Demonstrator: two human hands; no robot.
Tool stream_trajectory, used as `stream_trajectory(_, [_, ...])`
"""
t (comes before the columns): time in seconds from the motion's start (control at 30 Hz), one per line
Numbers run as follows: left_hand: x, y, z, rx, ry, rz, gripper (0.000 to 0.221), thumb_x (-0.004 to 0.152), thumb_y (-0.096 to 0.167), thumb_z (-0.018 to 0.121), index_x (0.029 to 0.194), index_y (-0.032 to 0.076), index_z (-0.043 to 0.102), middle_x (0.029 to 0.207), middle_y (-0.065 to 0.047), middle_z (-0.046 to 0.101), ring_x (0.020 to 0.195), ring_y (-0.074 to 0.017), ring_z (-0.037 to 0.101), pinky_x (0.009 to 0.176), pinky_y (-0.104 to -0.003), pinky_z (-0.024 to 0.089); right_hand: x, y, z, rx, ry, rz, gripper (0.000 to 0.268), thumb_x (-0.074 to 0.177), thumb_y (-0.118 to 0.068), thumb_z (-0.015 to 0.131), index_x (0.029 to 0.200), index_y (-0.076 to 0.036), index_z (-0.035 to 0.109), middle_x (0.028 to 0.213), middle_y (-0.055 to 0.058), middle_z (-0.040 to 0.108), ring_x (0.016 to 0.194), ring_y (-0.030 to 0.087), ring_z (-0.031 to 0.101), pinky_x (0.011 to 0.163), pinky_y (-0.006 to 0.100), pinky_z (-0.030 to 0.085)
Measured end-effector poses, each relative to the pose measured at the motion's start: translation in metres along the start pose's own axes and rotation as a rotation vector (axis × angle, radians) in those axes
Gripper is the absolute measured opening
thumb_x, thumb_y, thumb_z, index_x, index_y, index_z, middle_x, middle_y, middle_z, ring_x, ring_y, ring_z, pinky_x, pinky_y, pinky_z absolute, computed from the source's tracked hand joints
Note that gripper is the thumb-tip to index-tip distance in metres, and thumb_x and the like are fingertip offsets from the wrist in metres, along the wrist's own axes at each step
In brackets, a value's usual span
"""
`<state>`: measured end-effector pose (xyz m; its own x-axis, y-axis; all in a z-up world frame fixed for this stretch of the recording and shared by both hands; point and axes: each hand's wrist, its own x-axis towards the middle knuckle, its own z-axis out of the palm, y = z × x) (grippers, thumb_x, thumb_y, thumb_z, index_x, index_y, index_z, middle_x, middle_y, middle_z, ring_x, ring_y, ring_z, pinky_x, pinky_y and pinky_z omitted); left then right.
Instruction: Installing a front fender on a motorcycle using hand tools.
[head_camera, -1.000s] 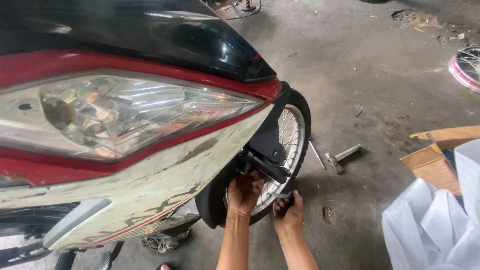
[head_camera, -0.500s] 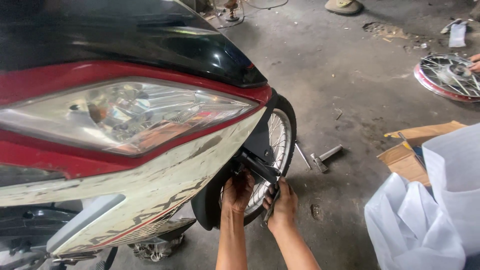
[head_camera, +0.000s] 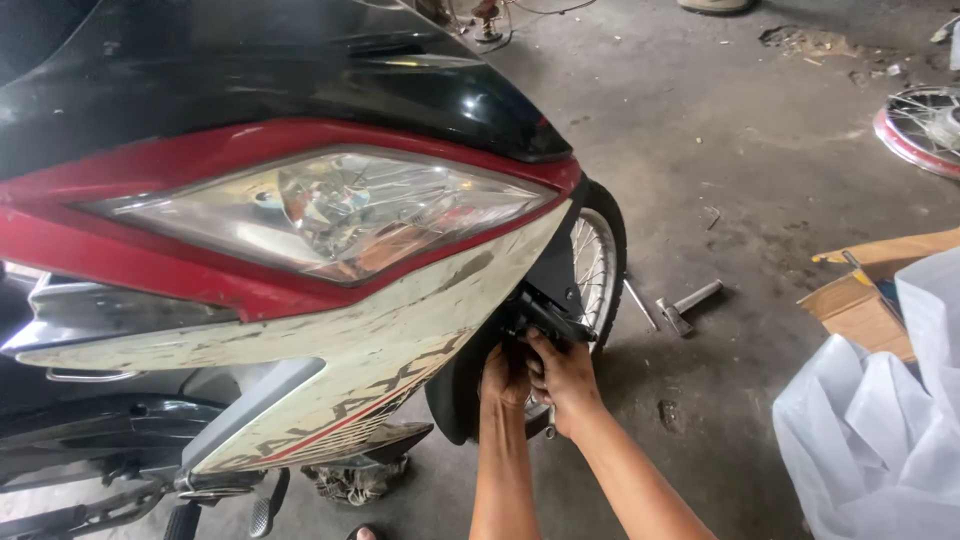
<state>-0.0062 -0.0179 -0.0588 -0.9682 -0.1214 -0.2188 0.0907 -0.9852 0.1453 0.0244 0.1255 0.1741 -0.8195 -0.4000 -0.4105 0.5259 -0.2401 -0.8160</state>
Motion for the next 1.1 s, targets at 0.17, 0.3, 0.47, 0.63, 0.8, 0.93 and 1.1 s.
stream_trajectory(0.17, [0.006, 0.008, -0.023, 0.054, -0.088, -0.164, 0.061, 0.103, 0.063, 0.047, 0.083, 0.006, 0.056, 0.062, -0.013, 0.061, 0.043, -0.0361, 0.055, 0.035, -0.054, 0.045, 0.013, 0.011, 0.011, 0.128, -0.050, 0.062, 0.029, 0.091, -0.032, 0.075, 0.087, -0.010, 0.057, 0.063, 0.000, 0.052, 0.041, 0.009, 0.037, 0.034, 0.025, 0.023])
stream_trajectory(0.3, [0.021, 0.005, -0.042, -0.100, 0.004, -0.161, 0.060, 0.101, 0.061, 0.051, 0.076, 0.007, 0.058, 0.054, -0.011, 0.056, 0.031, -0.0327, 0.051, 0.026, -0.048, 0.045, 0.021, 0.013, 0.012, 0.164, 0.003, 0.037, 0.027, 0.086, -0.030, 0.078, 0.096, -0.012, 0.060, 0.067, 0.001, 0.057, 0.042, 0.009, 0.040, 0.034, 0.024, 0.025])
stream_trajectory(0.47, [0.026, 0.003, -0.040, 0.028, 0.106, -0.117, 0.053, 0.092, 0.065, 0.055, 0.071, 0.016, 0.051, 0.049, -0.011, 0.050, 0.028, -0.0348, 0.049, 0.029, -0.055, 0.047, 0.033, 0.009, 0.012, 0.223, 0.022, 0.033, 0.034, 0.082, -0.029, 0.079, 0.107, -0.015, 0.060, 0.072, -0.001, 0.060, 0.043, 0.008, 0.043, 0.033, 0.024, 0.027])
stream_trajectory(0.63, [0.014, -0.001, 0.005, 0.038, 0.313, 0.047, 0.033, 0.099, 0.048, 0.056, 0.087, 0.017, 0.056, 0.069, -0.011, 0.064, 0.028, -0.0325, 0.050, 0.023, -0.047, 0.044, 0.054, 0.019, 0.001, 0.224, 0.015, 0.016, 0.033, 0.086, -0.027, 0.080, 0.107, -0.012, 0.060, 0.073, -0.001, 0.054, 0.043, 0.007, 0.040, 0.032, 0.023, 0.025])
stream_trajectory(0.8, [0.016, -0.002, 0.000, 0.080, 0.214, 0.079, 0.036, 0.104, 0.041, 0.053, 0.098, 0.006, 0.062, 0.071, -0.016, 0.065, 0.033, -0.0326, 0.056, 0.024, -0.041, 0.045, 0.051, 0.001, 0.006, 0.216, 0.050, 0.049, 0.032, 0.086, -0.026, 0.079, 0.107, -0.011, 0.060, 0.075, -0.003, 0.057, 0.043, 0.006, 0.041, 0.032, 0.022, 0.026])
stream_trajectory(0.93, [0.020, 0.000, -0.011, 0.011, 0.097, 0.029, 0.033, 0.103, 0.043, 0.054, 0.090, 0.013, 0.056, 0.068, -0.016, 0.065, 0.036, -0.0336, 0.059, 0.024, -0.044, 0.045, 0.057, 0.008, 0.003, 0.256, 0.041, 0.029, 0.036, 0.084, -0.026, 0.078, 0.110, -0.012, 0.059, 0.074, -0.001, 0.060, 0.042, 0.006, 0.043, 0.031, 0.022, 0.028])
stream_trajectory(1.1, [0.020, -0.003, -0.006, 0.037, 0.020, 0.020, 0.039, 0.102, 0.046, 0.058, 0.099, 0.008, 0.060, 0.079, -0.015, 0.069, 0.046, -0.0378, 0.065, 0.033, -0.048, 0.054, 0.069, 0.016, -0.012, 0.242, -0.001, -0.003, 0.031, 0.090, -0.030, 0.075, 0.108, -0.009, 0.060, 0.072, 0.000, 0.057, 0.043, 0.005, 0.043, 0.032, 0.021, 0.028])
